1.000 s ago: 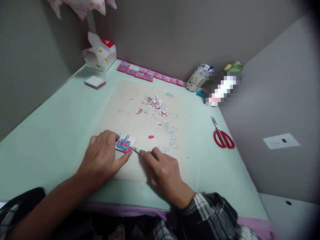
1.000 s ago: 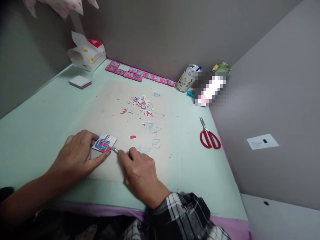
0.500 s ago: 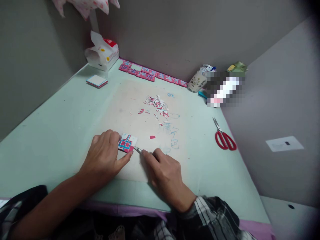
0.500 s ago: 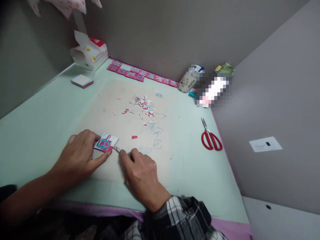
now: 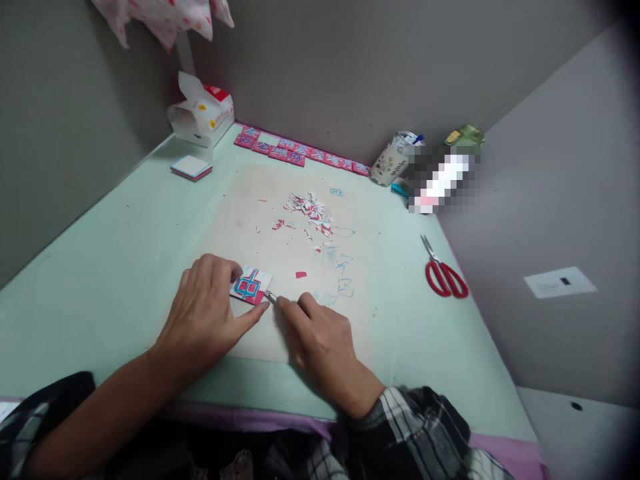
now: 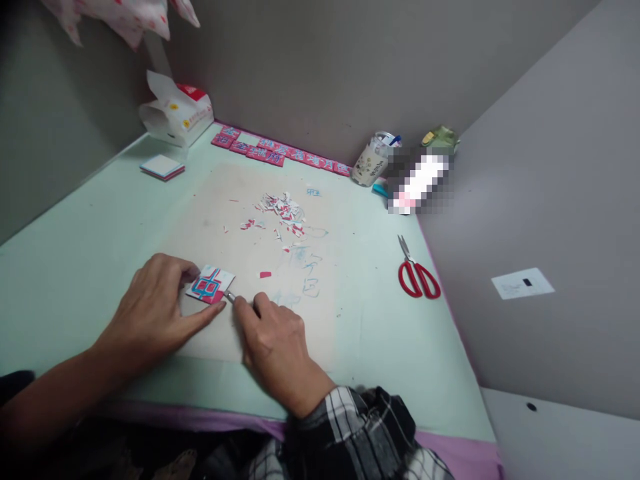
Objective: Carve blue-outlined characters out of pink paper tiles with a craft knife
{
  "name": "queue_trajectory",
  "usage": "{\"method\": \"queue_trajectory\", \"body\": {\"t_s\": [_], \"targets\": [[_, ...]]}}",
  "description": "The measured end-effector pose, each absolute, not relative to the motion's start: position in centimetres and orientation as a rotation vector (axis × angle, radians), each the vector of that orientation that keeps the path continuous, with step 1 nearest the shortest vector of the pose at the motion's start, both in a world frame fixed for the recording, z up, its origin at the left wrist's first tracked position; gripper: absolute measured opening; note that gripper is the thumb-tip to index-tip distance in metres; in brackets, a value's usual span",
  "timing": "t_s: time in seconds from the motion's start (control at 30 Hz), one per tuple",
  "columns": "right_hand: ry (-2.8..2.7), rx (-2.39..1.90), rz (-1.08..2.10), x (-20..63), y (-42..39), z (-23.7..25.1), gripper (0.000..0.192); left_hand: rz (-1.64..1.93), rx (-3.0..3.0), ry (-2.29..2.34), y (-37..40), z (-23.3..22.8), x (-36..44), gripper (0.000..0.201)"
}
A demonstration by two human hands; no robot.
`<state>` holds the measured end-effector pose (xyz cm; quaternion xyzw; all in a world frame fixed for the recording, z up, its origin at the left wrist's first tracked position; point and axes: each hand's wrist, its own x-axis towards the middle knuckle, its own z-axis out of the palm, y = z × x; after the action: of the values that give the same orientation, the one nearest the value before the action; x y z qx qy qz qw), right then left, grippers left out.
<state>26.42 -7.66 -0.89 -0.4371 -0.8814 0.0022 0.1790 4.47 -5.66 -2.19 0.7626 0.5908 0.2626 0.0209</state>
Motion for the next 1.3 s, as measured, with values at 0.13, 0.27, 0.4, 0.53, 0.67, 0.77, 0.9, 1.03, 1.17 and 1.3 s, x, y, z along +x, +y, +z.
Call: {"method": "queue_trajectory", "body": {"t_s": [0.13,0.27,0.4,0.53,0.67,0.77,0.9,1.03,1.17,1.3], "targets": [[-2.497,-1.259,0.004,26.3,-7.7,-0.8,0.034,0.821,2.269,1.728,-5.2,-2.2,4.4,0.031],[-2.510,-1.251,-0.046,26.5,-7.7,-0.9,0.035,0.826,2.246,1.607,-5.0,-2.6,4.0,0.025],[-2.515,-1.243,-0.094,26.6,-7.7,-0.9,0.037,0.825,2.258,1.575,-5.0,-2.6,4.0,0.021],[-2.523,-1.270,-0.075,26.3,-7.5,-0.8,0.037,0.786,2.275,1.601,-5.0,-2.3,4.4,0.019],[-2.518,-1.292,-0.026,26.3,-7.5,-0.7,0.033,0.730,2.315,1.663,-5.1,-2.1,4.7,0.015],[-2.514,-1.293,-0.008,26.6,-7.7,-0.7,0.034,0.730,2.323,1.676,-5.1,-2.1,4.8,0.014],[-2.514,-1.306,-0.026,26.4,-7.7,-0.7,0.039,0.748,2.334,1.679,-5.1,-2.3,4.9,0.013],[-2.519,-1.317,-0.007,26.0,-7.4,-0.7,0.034,0.716,2.367,1.681,-5.0,-2.3,4.9,0.012],[-2.499,-1.315,0.045,26.2,-7.3,-0.7,0.032,0.718,2.366,1.676,-5.0,-2.4,4.9,0.013],[-2.442,-1.302,0.086,26.4,-7.4,-0.7,0.031,0.733,2.357,1.672,-5.0,-2.5,4.9,0.013]]}}
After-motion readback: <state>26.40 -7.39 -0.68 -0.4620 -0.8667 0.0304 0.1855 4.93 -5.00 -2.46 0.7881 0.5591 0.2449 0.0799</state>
